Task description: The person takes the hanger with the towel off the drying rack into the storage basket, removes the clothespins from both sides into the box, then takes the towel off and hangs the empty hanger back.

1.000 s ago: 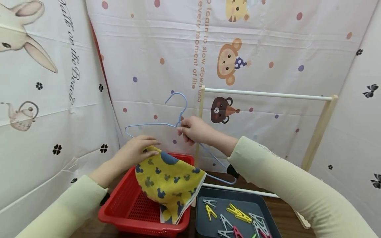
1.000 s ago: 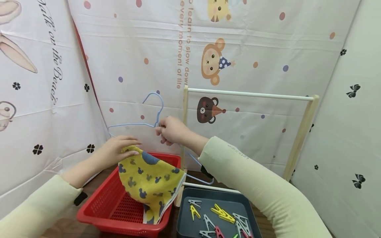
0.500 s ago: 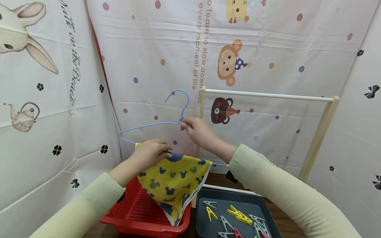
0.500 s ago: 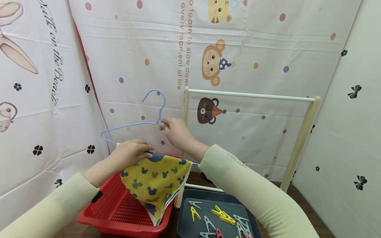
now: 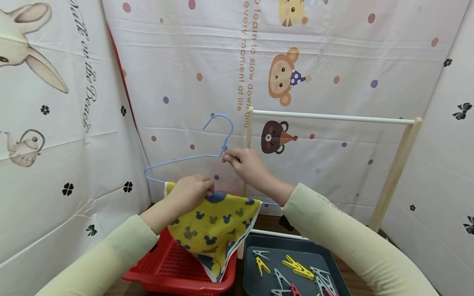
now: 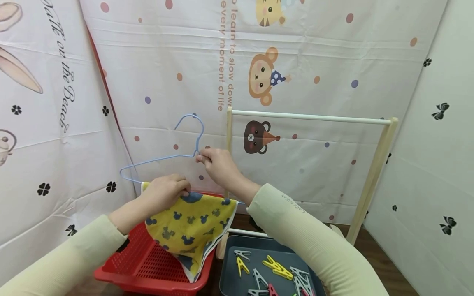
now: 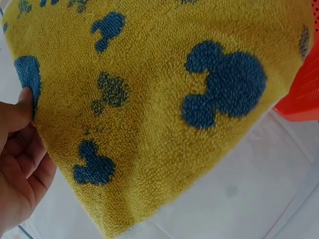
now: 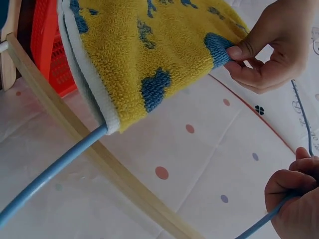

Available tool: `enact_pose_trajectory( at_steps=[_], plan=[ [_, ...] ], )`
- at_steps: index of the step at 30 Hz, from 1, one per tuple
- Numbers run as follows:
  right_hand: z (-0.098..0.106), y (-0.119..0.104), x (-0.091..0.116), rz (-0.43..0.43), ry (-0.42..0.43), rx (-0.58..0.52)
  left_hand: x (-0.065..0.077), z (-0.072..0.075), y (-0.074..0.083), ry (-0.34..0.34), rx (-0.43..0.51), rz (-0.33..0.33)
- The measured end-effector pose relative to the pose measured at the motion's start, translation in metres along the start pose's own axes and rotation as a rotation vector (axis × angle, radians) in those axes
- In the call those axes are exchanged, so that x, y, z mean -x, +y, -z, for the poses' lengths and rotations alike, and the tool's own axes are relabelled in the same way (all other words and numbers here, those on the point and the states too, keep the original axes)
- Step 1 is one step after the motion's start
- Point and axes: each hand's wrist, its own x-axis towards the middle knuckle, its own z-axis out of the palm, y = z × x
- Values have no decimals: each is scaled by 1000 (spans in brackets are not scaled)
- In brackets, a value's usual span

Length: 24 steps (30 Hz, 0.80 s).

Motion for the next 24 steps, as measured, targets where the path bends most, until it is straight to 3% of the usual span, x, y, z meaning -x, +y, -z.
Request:
enact_pose_trajectory(
  at_steps=[6, 11, 24],
  plan=[
    [-2, 1, 2, 3, -12, 16, 0, 2, 3, -49, -21, -2],
    [-2, 5, 1, -6, -6, -6, 0, 6, 0, -50, -20, 3],
    [0, 12, 3, -45, -11, -58, -4, 17, -9, -13, 115, 21]
  ],
)
